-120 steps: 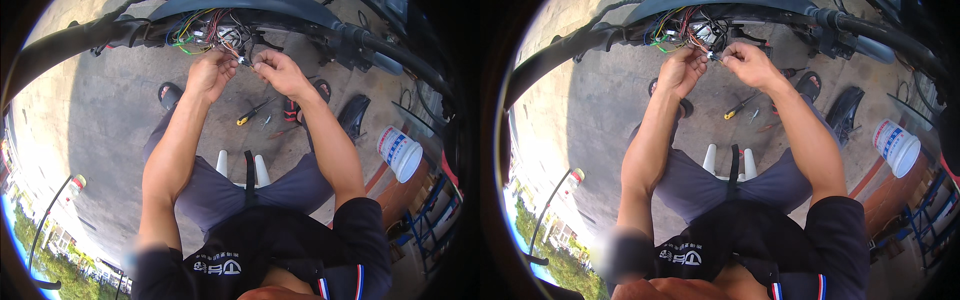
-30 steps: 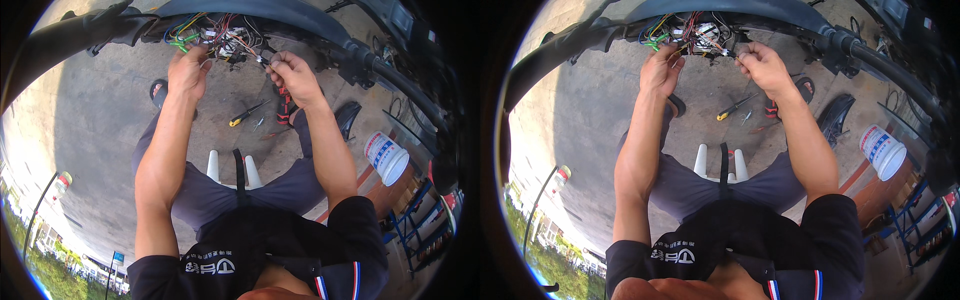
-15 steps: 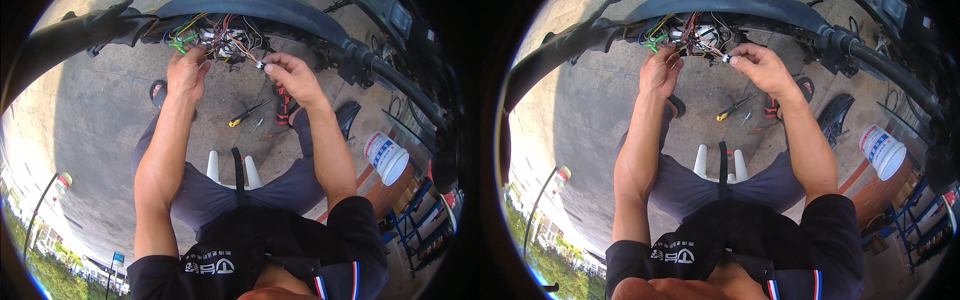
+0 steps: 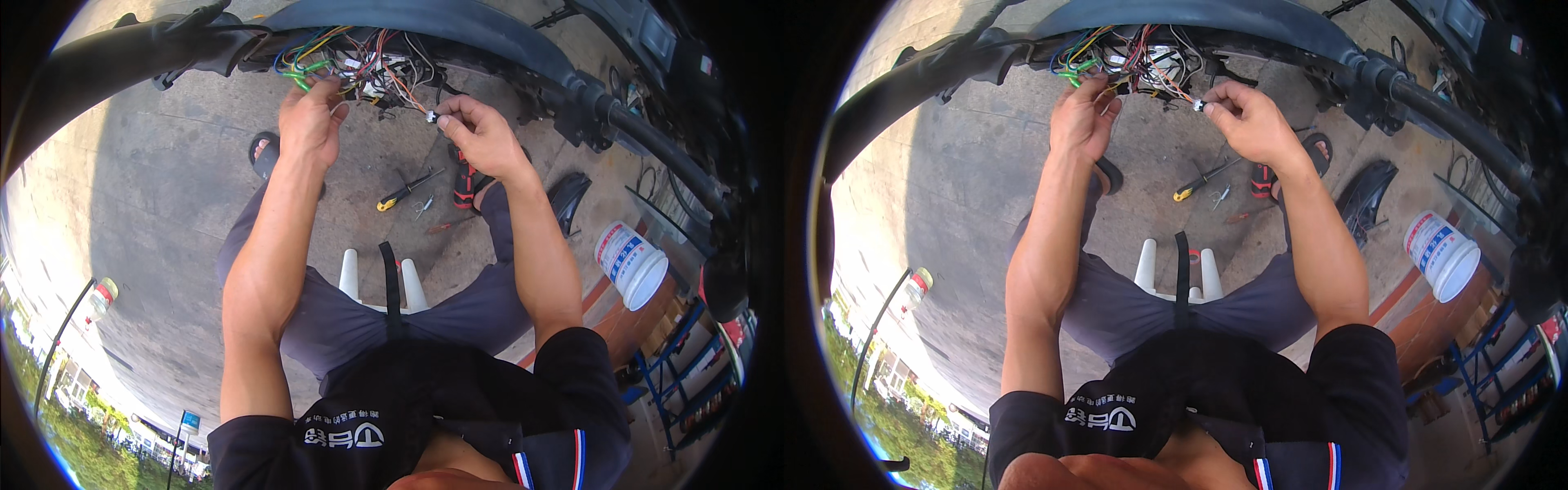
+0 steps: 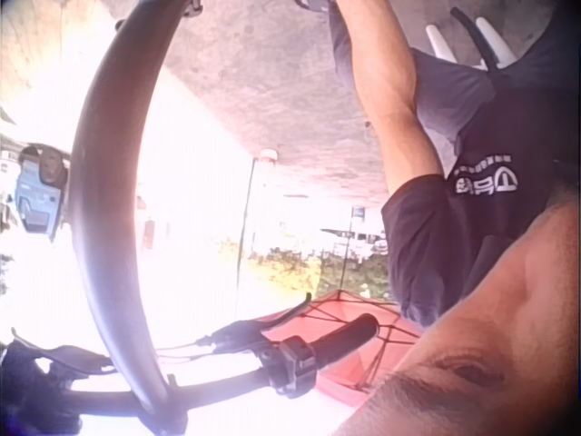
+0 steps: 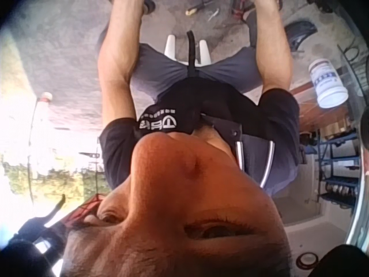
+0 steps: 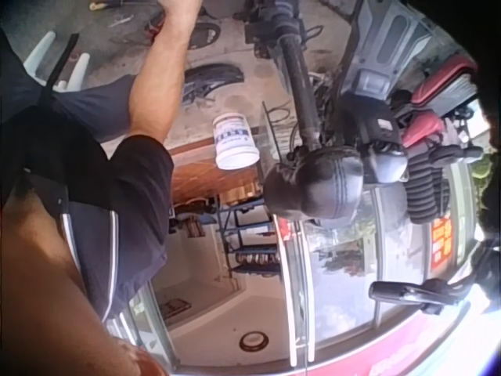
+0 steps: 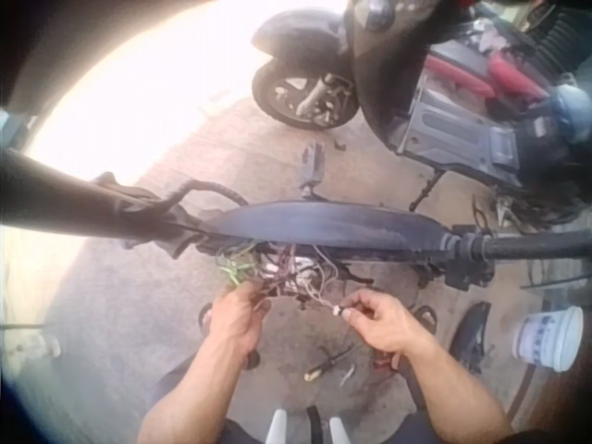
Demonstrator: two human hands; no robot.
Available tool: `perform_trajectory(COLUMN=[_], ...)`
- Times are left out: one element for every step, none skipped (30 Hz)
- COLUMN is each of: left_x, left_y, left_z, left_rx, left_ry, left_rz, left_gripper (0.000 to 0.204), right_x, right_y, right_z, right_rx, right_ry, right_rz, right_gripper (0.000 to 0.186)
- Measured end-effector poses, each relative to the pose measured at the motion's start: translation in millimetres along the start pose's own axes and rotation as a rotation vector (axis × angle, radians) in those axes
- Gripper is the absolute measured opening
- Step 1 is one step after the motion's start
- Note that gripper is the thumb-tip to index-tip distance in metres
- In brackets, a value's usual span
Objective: The person sits on a small stool and works on a dense bundle of multicolored wires under a scooter's handlebar. They repeatedly connect and disconnect small white plastic connectors, separating and rejoining wire pairs by hand. Tools including a screwdriver and drill lie on the floor nearby but are not used during the clip.
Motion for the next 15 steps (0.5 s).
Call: perform_trajectory(left_x=[-0.3,-0.7,-0.9,-1.5,-2.1,-2.3,-2.1,-2.0,-1.7,-1.2,-0.4,0.4,1.3,2.2,3.1], left_y=[0.2,0.4,0.8,0.9,1.0,1.5,1.9,2.0,2.5,2.9,3.2,4.2,5.1,5.7,8.1], left_z=[-0.2,-0.3,-0.1,-0.2,-0.5,-0.5,-0.4,-0.6,-0.5,-0.5,-0.7,-1.4,-2.2,-3.4,-5.9], left_rx=[-0.009,-0.019,-0.028,-0.037,-0.046,-0.052,-0.058,-0.066,-0.073,-0.083,-0.093,-0.103,-0.113,-0.127,-0.145], left_ry=[-0.001,-0.006,-0.007,-0.014,-0.021,-0.021,-0.021,-0.025,-0.019,-0.016,-0.013,-0.018,-0.023,-0.033,-0.062], left_rz=[-0.001,0.002,0.002,0.005,0.008,0.007,0.006,0.007,-0.004,-0.013,-0.022,-0.045,-0.067,-0.087,-0.143], left_gripper=[0.016,0.015,0.015,0.015,0.015,0.015,0.015,0.015,0.017,0.018,0.020,0.023,0.025,0.027,0.029], right_x=[0.8,1.4,1.5,1.4,1.2,1.2,1.4,1.2,0.8,0.8,0.7,0.8,1.5,2.2,2.6], right_y=[-0.2,-0.4,-0.7,-1.1,-1.2,-1.2,-0.7,-0.1,0.3,0.2,0.2,0.2,0.3,0.4,0.4], right_z=[0.2,0.7,1.5,2.6,3.8,4.0,4.3,4.8,5.3,5.8,6.5,6.9,7.4,8.2,8.9], right_rx=[0.048,0.092,0.116,0.137,0.158,0.166,0.174,0.178,0.183,0.184,0.185,0.194,0.202,0.208,0.222], right_ry=[0.000,0.004,0.014,0.029,0.046,0.046,0.047,0.052,0.054,0.060,0.066,0.065,0.063,0.067,0.067], right_rz=[0.000,0.002,-0.006,-0.011,-0.017,-0.014,-0.010,-0.007,-0.010,-0.013,-0.017,-0.017,-0.017,-0.019,-0.021], right_gripper=[0.020,0.020,0.021,0.021,0.022,0.022,0.023,0.023,0.024,0.024,0.024,0.025,0.025,0.025,0.025])
Point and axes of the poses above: each hand's wrist, its own x-axis away from the middle knuckle, its own y-axis out of the back of the hand, z = x × y, the point moved 5 cm from there along -x, towards the middle knuckle
